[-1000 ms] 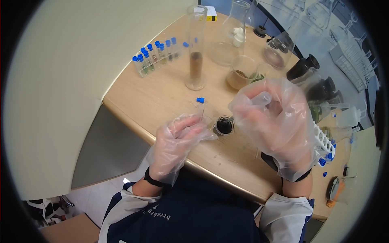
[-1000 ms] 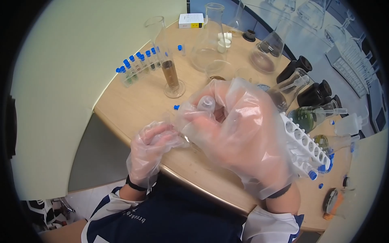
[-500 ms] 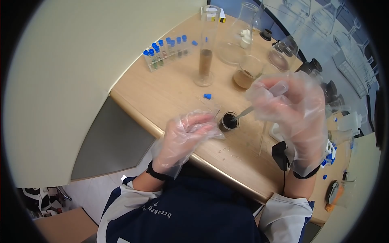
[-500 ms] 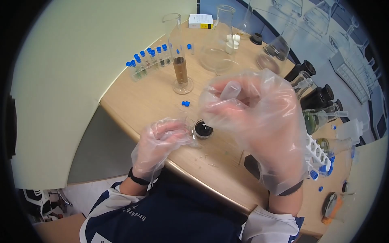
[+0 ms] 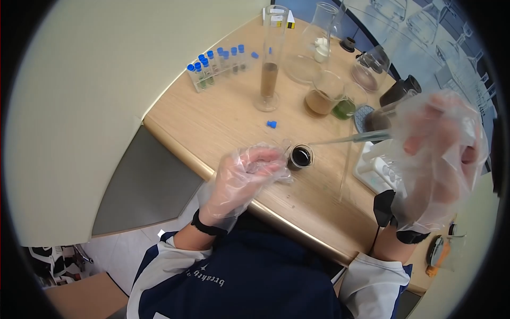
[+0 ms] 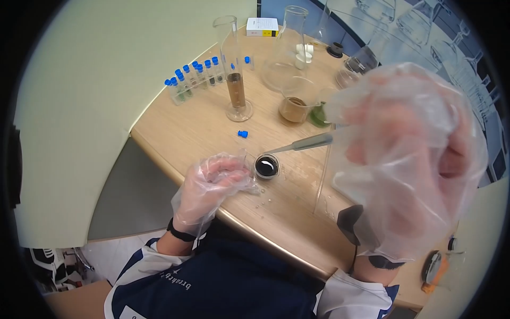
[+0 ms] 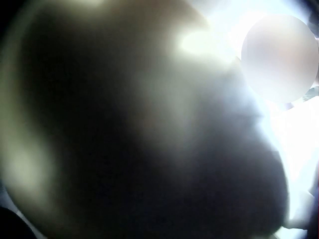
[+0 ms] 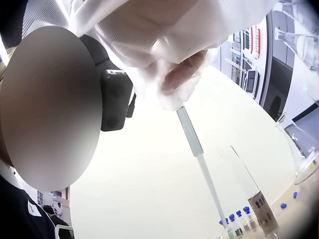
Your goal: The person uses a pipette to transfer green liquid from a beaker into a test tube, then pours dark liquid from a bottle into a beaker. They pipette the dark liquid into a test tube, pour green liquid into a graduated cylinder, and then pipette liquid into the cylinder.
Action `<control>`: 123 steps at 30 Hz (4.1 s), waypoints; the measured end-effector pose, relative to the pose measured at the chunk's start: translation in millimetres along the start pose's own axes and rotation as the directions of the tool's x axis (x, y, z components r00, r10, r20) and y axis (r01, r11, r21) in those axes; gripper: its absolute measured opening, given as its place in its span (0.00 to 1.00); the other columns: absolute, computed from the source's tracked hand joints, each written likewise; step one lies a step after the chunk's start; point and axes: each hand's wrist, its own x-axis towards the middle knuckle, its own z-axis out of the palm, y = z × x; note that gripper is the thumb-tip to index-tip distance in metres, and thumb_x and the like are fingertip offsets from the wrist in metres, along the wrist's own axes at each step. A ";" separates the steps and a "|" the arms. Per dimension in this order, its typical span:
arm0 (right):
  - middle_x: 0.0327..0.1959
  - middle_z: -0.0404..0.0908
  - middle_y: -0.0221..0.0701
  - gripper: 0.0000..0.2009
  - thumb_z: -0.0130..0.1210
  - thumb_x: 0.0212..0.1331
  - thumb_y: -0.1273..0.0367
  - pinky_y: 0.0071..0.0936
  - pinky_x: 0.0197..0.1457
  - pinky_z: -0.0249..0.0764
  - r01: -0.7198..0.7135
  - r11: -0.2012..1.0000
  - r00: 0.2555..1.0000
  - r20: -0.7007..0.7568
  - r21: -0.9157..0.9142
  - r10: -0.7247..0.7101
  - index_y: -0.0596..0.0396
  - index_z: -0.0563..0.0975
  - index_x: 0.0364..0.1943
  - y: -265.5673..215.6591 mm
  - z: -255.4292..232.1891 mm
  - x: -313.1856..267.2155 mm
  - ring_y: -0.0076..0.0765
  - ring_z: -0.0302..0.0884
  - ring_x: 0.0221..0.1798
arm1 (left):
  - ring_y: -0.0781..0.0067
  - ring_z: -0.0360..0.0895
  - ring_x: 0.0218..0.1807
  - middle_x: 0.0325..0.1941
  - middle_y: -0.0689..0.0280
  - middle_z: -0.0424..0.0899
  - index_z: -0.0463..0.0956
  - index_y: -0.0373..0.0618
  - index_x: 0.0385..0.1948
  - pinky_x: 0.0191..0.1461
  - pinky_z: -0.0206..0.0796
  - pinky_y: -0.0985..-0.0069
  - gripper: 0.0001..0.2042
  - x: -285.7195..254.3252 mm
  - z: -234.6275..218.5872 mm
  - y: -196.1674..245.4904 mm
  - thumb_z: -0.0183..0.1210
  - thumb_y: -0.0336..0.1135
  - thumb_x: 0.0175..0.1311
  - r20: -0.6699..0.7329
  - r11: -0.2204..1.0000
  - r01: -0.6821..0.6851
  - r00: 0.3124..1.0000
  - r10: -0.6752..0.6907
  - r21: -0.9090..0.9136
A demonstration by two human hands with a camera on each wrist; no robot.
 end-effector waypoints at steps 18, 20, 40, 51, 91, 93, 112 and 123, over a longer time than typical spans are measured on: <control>0.29 0.79 0.35 0.10 0.60 0.51 0.72 0.17 0.25 0.73 -0.337 0.938 0.941 -0.002 -0.085 0.338 0.64 0.76 0.35 -8.5 25.5 -1.5 0.25 0.76 0.25 | 0.73 0.79 0.41 0.39 0.58 0.81 0.76 0.29 0.40 0.48 0.74 0.77 0.09 0.3 -10.7 -0.4 0.58 0.19 0.56 0.173 0.981 -0.065 0.984 0.033 0.181; 0.30 0.79 0.36 0.11 0.58 0.52 0.71 0.18 0.26 0.71 -0.311 0.943 0.948 0.026 -0.119 0.316 0.65 0.75 0.36 -4.8 24.5 -1.9 0.25 0.74 0.24 | 0.72 0.80 0.41 0.39 0.58 0.81 0.76 0.30 0.41 0.48 0.73 0.77 0.10 -0.3 -11.2 -0.4 0.58 0.20 0.57 0.180 0.998 -0.005 0.984 -0.006 0.064; 0.28 0.79 0.38 0.09 0.54 0.57 0.70 0.21 0.28 0.68 -0.206 0.953 0.974 0.044 -0.224 0.221 0.63 0.75 0.36 -2.9 15.4 -1.2 0.26 0.70 0.21 | 0.68 0.79 0.39 0.36 0.60 0.78 0.76 0.32 0.38 0.47 0.72 0.73 0.08 0.3 -14.6 3.6 0.58 0.23 0.58 0.305 1.000 0.011 0.952 -0.005 -0.017; 0.40 0.76 0.37 0.14 0.50 0.64 0.66 0.21 0.30 0.70 -0.270 0.963 0.961 -0.069 -0.003 0.269 0.67 0.74 0.41 -15.5 1.1 4.9 0.28 0.76 0.36 | 0.71 0.76 0.36 0.33 0.61 0.77 0.72 0.37 0.34 0.41 0.69 0.78 0.12 -1.6 -13.2 8.6 0.62 0.33 0.55 0.121 0.961 -0.156 0.975 0.187 -0.229; 0.25 0.78 0.41 0.13 0.56 0.50 0.66 0.28 0.35 0.70 -0.067 0.983 0.722 0.671 -0.173 0.167 0.62 0.76 0.35 15.5 41.2 -7.1 0.35 0.75 0.27 | 0.77 0.76 0.33 0.35 0.63 0.79 0.74 0.37 0.43 0.37 0.68 0.81 0.17 -12.9 0.1 39.7 0.64 0.26 0.50 0.271 0.988 -0.100 0.954 0.129 -0.119; 0.24 0.77 0.40 0.13 0.57 0.49 0.65 0.27 0.34 0.70 0.014 0.989 0.774 0.628 -0.150 0.084 0.62 0.77 0.34 19.2 40.9 -11.1 0.34 0.75 0.27 | 0.79 0.75 0.32 0.34 0.65 0.79 0.75 0.38 0.41 0.35 0.67 0.83 0.14 -13.1 4.7 45.7 0.63 0.24 0.50 0.105 0.992 -0.128 0.986 0.126 0.018; 0.22 0.73 0.42 0.09 0.57 0.50 0.70 0.31 0.33 0.68 -0.074 0.981 0.904 0.404 -0.179 0.142 0.64 0.75 0.28 47.8 59.9 -41.2 0.42 0.70 0.25 | 0.83 0.78 0.31 0.28 0.68 0.82 0.76 0.39 0.41 0.36 0.69 0.83 0.09 -2.5 -9.6 89.4 0.59 0.27 0.59 0.344 0.600 -0.522 0.852 0.394 0.606; 0.23 0.76 0.40 0.07 0.55 0.55 0.70 0.28 0.32 0.70 -0.058 0.994 0.886 0.454 -0.094 0.095 0.60 0.79 0.32 51.1 57.3 -27.8 0.39 0.74 0.27 | 0.73 0.79 0.38 0.35 0.61 0.82 0.77 0.35 0.36 0.45 0.71 0.74 0.12 16.6 -38.2 95.9 0.58 0.32 0.52 0.267 0.767 -0.443 0.896 0.355 0.465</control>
